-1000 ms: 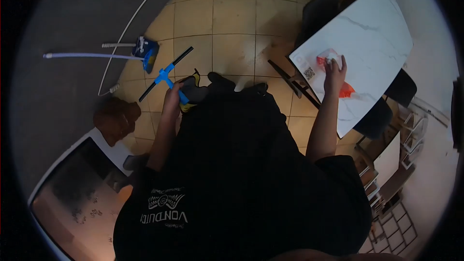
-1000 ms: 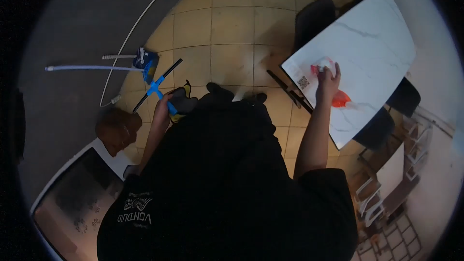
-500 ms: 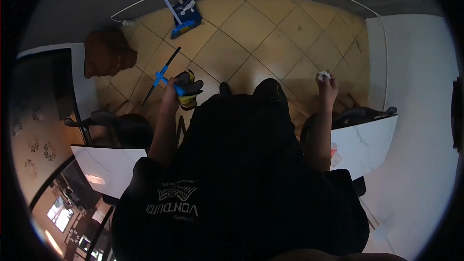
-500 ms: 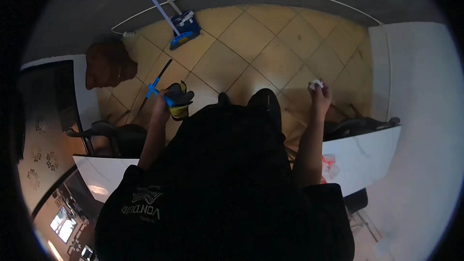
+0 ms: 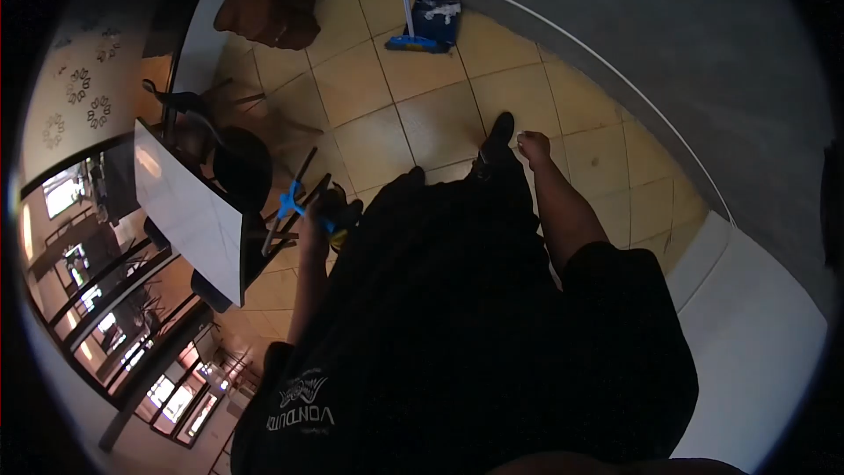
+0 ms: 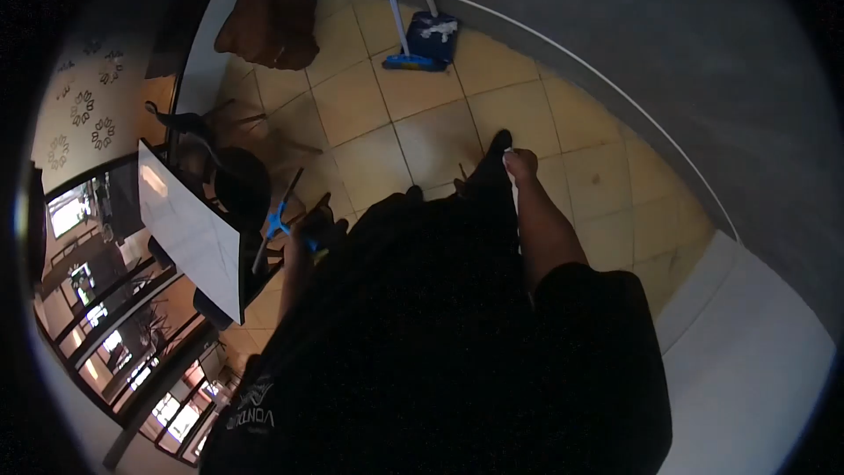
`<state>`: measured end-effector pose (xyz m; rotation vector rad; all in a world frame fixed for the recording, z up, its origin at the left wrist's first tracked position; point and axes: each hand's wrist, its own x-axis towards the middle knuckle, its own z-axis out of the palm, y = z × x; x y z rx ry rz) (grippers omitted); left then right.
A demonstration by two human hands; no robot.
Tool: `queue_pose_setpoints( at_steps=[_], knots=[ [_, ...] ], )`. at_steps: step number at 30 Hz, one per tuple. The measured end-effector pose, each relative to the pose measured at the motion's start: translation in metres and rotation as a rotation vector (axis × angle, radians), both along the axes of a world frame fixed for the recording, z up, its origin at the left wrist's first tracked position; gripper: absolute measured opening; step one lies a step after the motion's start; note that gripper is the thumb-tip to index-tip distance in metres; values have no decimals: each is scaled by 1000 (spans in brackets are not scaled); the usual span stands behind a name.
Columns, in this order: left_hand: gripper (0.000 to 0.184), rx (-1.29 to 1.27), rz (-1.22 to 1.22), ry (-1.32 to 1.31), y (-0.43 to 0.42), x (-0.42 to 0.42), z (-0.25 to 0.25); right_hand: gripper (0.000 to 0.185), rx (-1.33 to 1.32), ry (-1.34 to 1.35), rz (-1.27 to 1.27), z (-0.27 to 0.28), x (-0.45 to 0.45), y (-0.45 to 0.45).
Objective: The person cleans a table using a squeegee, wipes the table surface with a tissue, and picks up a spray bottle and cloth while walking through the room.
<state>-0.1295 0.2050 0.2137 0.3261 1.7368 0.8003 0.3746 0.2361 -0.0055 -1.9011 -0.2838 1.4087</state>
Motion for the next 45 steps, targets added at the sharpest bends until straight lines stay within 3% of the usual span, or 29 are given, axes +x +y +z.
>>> queue_pose_setpoints(
  at_steps=[3, 6, 9, 13, 15, 18, 19, 21, 22, 25, 26, 28, 32, 39, 45],
  knots=[
    [43, 150, -105, 156, -24, 75, 74, 46, 27, -41, 96, -8, -6, 92],
    [43, -10, -106, 339, -59, 85, 73, 57, 9, -100, 187, -17, -21, 176],
    [44, 125, -80, 219, -98, 94, 58, 68, -13, -192, 283, -17, -34, 250],
    [43, -37, 346, 78, -98, 158, 86, 75, -2, -310, 489, -38, -22, 258],
    [43, -52, 414, 71, -103, 179, 95, 71, 45, -369, 691, -26, -7, 234],
    [43, -111, 565, 32, -118, 204, 99, 60, 14, -371, 1052, -66, 28, 187],
    [43, -95, 602, 34, -125, 208, 96, 60, 38, -372, 1085, -80, 44, 163],
    [43, -60, 625, -41, -143, 211, 81, 50, -156, -426, 1177, -93, 61, 125],
    [43, -32, 644, -73, -153, 210, 71, 50, -113, -429, 1222, -95, 44, 148],
    [48, 23, 659, 36, -200, 204, 0, 48, -44, -338, 1268, -76, 73, 105],
    [48, 72, 712, 56, -199, 205, -4, 48, -17, -307, 1280, -70, 83, 91],
    [50, -33, 540, 230, -190, 209, -16, 47, 32, -245, 1297, -59, 102, 81],
    [48, 16, 590, 217, -164, 202, -44, 45, 56, -119, 1273, -41, 94, 93],
    [48, 262, 580, 174, -166, 189, -86, 42, 2, -48, 1304, 43, -39, 133],
    [62, 393, 507, 225, -179, 185, -42, 36, 153, 473, 1789, 161, -213, 51]
  ],
)
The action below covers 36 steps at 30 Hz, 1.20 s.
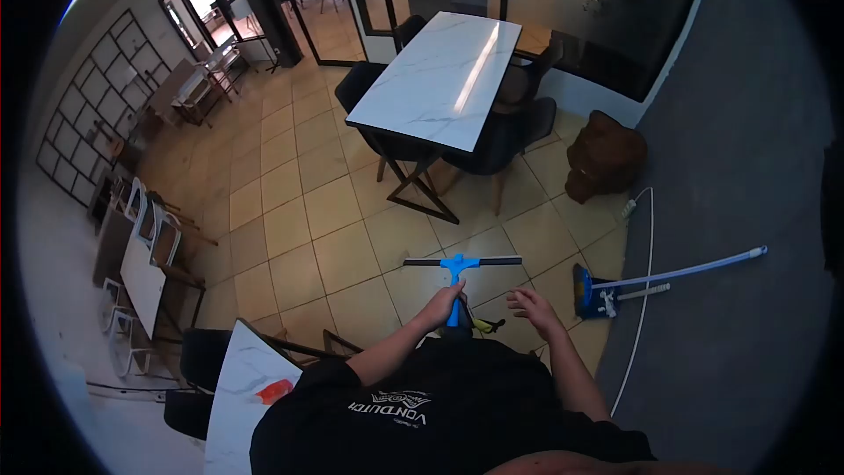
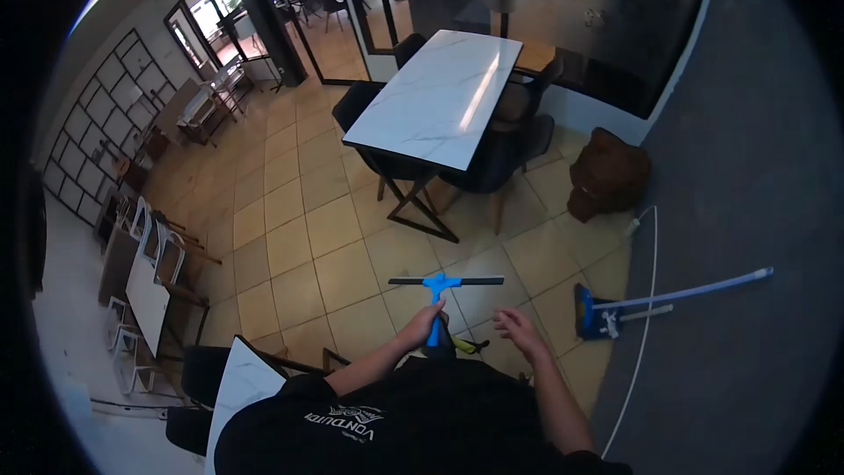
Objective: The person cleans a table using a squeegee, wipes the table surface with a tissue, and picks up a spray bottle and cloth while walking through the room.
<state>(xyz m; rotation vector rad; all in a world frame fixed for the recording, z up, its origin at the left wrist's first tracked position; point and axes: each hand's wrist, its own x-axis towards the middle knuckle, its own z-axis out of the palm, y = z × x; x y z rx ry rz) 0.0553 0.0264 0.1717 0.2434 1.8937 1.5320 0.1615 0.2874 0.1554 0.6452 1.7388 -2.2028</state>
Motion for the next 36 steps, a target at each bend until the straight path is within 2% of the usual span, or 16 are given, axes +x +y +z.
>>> queue_pose_setpoints(
  at_steps=[1, 3, 6, 8, 13, 18, 24, 28, 29, 30, 31, 33, 34, 36],
  knots=[
    [65, 11, 0, -53, -2, -1, 1, 38, 15, 18, 130, 22, -20, -19],
    [72, 33, -8, -158, -8, -4, 7, 41, 24, 180, 300, 33, -47, -54],
    [76, 40, 93, -77, -18, 5, 22, 44, 70, 274, 439, 38, -67, -96],
    [81, 38, 194, -14, -21, 15, 24, 42, 145, 196, 637, 48, -68, -113],
    [82, -55, 301, -10, -45, 40, -8, 36, 62, 34, 827, 43, -71, -130],
    [79, -128, 401, -28, -53, 57, 13, 30, -144, 23, 815, 36, -84, -142],
    [66, -270, 564, -153, -34, 64, 44, 28, -147, 54, 998, 28, -119, -128],
    [47, -63, 936, -238, -29, 87, 32, 25, -450, -72, 682, 27, -131, -117],
    [47, -73, 958, -234, -32, 94, 26, 22, -426, -75, 672, 36, -135, -111],
    [43, 60, 1125, -241, -38, 102, 16, 20, -401, -79, 662, 47, -141, -100],
    [40, 197, 1293, -245, -40, 112, 3, 20, -414, -85, 685, 47, -150, -88],
    [37, 499, 1622, -240, -39, 129, -10, 21, -448, -190, 904, 47, -166, -70],
    [37, 501, 1655, -237, -33, 134, -3, 21, -448, -203, 934, 51, -166, -71],
    [37, 721, 1712, -187, -13, 133, 38, 25, -368, -211, 1152, 64, -169, -69]
  ],
)
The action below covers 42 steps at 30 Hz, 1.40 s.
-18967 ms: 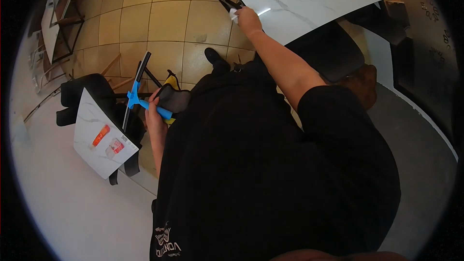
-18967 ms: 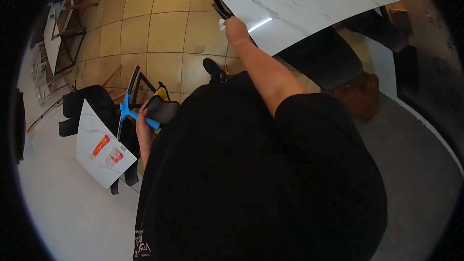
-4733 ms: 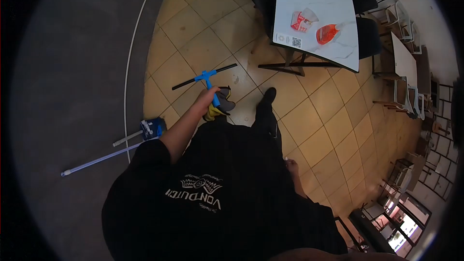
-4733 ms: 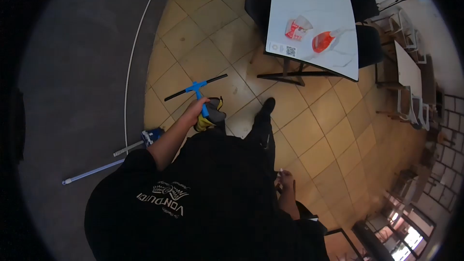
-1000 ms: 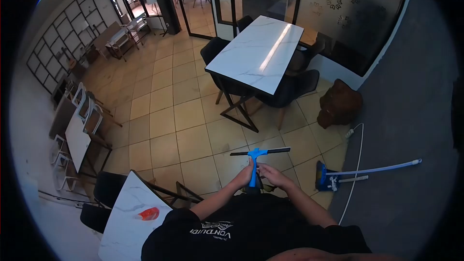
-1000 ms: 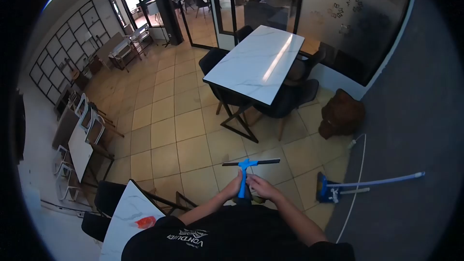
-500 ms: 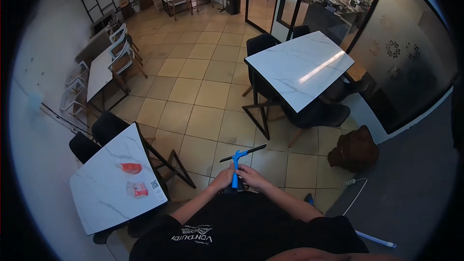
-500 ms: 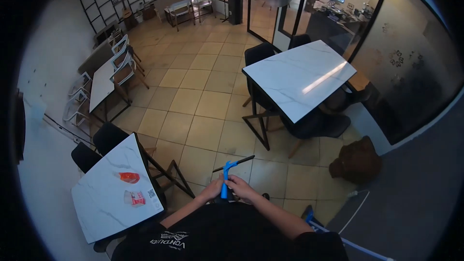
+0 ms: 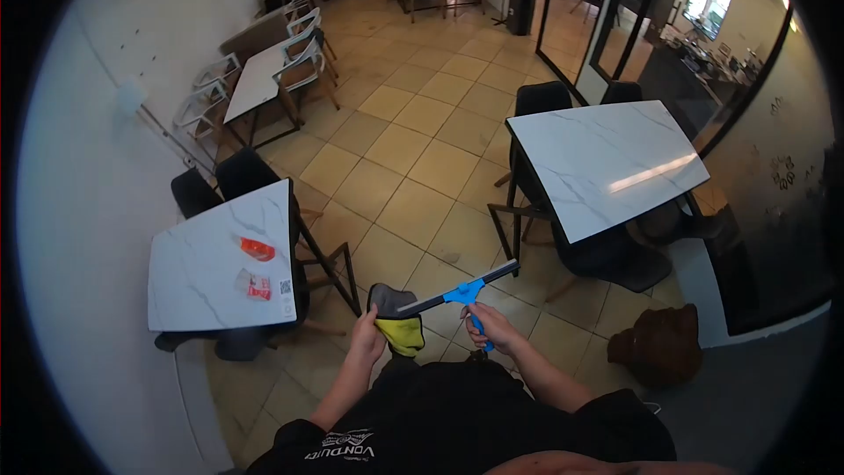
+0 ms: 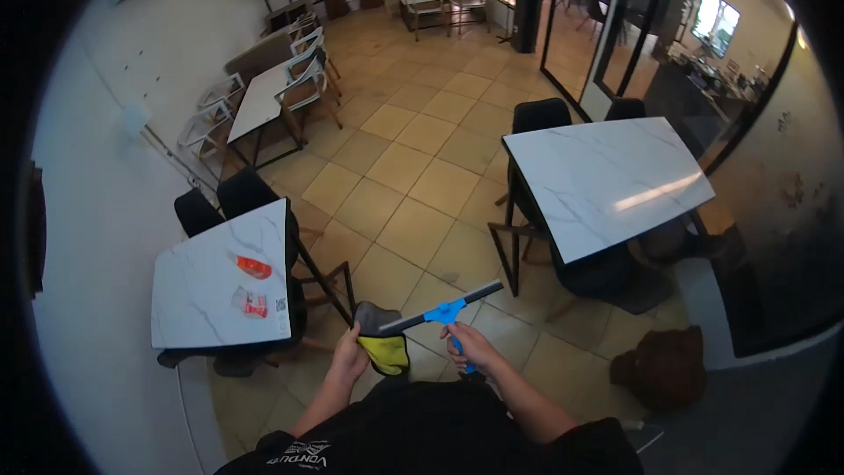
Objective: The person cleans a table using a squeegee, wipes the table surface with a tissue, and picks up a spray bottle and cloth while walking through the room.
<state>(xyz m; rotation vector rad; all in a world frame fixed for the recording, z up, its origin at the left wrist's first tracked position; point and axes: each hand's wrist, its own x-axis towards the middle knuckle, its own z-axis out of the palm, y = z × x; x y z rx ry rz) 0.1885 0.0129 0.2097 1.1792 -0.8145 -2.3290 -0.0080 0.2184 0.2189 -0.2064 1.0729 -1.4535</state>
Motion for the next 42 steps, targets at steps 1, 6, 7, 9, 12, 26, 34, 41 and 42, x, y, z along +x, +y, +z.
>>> queue_pose_setpoints(
  at_steps=[1, 6, 7, 9, 12, 26, 34, 41, 42],
  knots=[
    [37, 51, 66, 76, 11, -1, 19, 27, 21, 32, 116, 6, -2, 1],
    [34, -23, 21, 36, 56, 33, 27, 34, 60, 319, 372, -12, -8, -11],
    [32, -72, -53, -5, 59, 38, 28, 34, 38, 544, 396, -17, -9, -16],
    [32, -111, -93, -46, 65, 48, 31, 33, -33, 855, 417, -12, -11, -24],
    [32, -239, -312, -130, 74, 55, 35, 30, -156, 1056, 400, -15, -11, -34],
    [38, -925, -376, -44, -27, 0, 101, 26, -124, 1448, 319, 129, -19, -99],
    [38, -1001, -342, 86, -87, 1, 124, 30, -117, 1655, 376, 150, 15, -142],
    [44, -923, -334, 239, -134, 19, 141, 28, -195, 1618, 322, 153, 37, -180],
    [45, -906, -341, 247, -139, 21, 144, 27, -210, 1607, 322, 154, 39, -184]
  ],
)
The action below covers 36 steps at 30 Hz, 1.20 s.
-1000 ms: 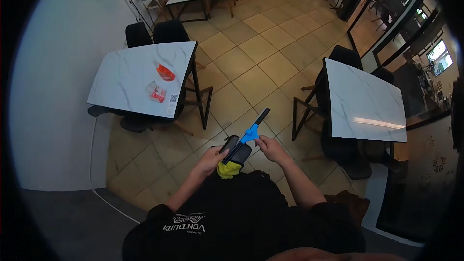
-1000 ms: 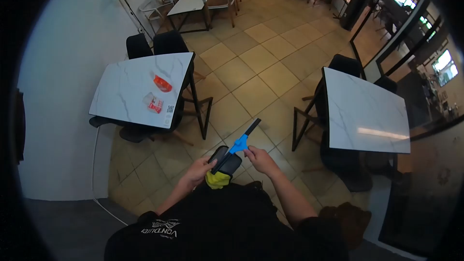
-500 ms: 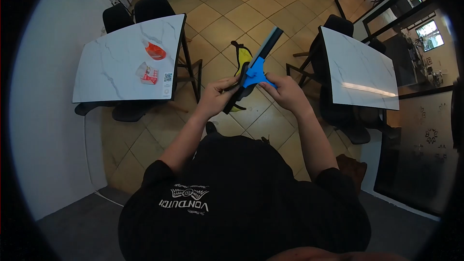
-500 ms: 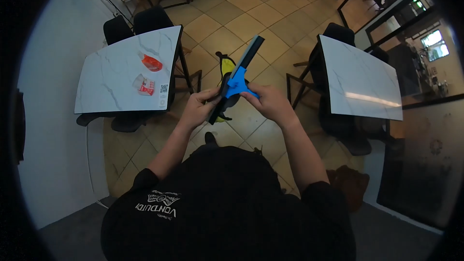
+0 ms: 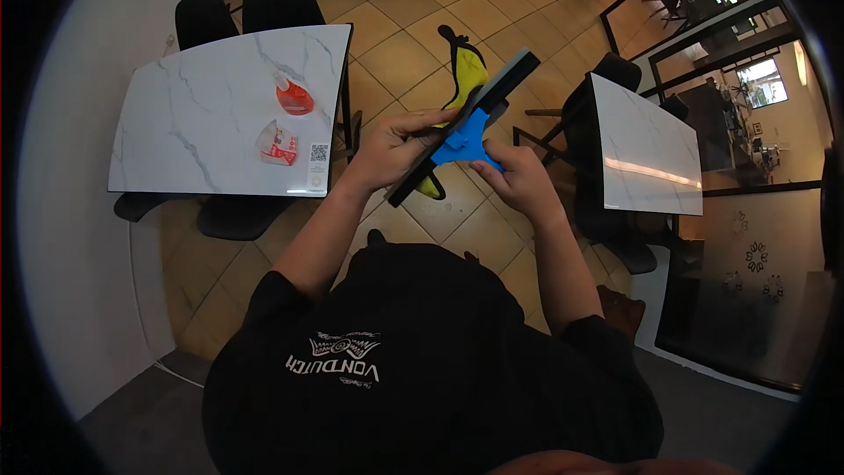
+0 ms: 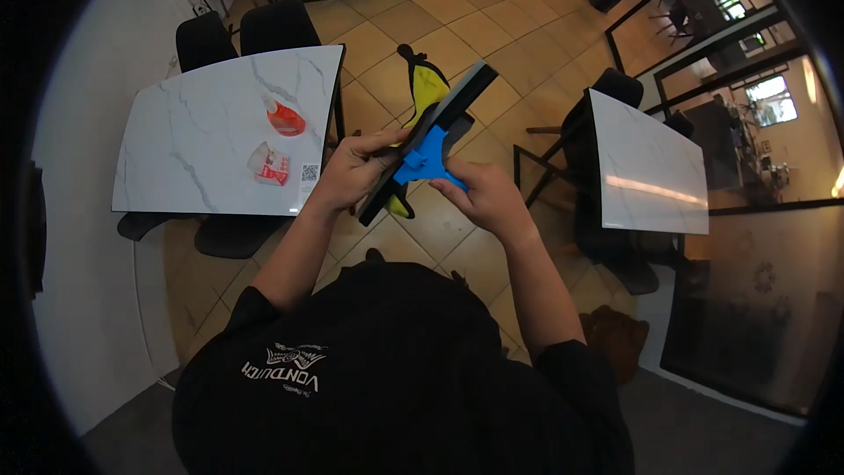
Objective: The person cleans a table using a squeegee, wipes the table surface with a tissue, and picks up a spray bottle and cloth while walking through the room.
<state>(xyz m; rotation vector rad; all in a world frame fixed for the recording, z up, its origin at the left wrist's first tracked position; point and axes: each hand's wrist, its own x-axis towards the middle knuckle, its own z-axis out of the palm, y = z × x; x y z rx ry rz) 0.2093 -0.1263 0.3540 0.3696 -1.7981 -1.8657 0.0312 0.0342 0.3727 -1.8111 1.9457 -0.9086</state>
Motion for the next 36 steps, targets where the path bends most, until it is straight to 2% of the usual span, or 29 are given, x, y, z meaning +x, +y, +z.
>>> queue_pose_setpoints(
  at_steps=[6, 11, 15, 18, 21, 25, 27, 28, 30, 36],
  knots=[
    [39, 60, -26, 74, -20, -7, -5, 26, 80, 41, 42, -15, 26, -12],
    [38, -47, -65, 64, -35, -34, 0, 29, 136, 38, 15, -28, 24, -15],
    [46, -186, -51, 22, -42, -55, 5, 32, 190, 60, 69, -48, 14, -19],
    [38, -235, 15, -28, -55, -72, 14, 32, 189, 66, 158, -63, 1, -26],
    [36, -200, 197, -42, -61, -87, 21, 33, 163, 73, 265, -75, -21, -27],
    [37, 129, 422, -244, -64, -104, 36, 25, 108, -92, 278, -81, -68, -37],
    [40, -32, 273, -411, -48, -116, 27, 25, 82, -136, 305, -84, -91, -41],
    [40, -41, 287, -429, -36, -123, 15, 25, 79, -162, 323, -86, -101, -42],
    [41, -306, 240, -331, -16, -141, -11, 25, 75, -212, 362, -91, -120, -42],
    [39, -104, 346, -470, 14, -140, -21, 31, 208, -262, 548, -106, -163, -42]
  ],
)
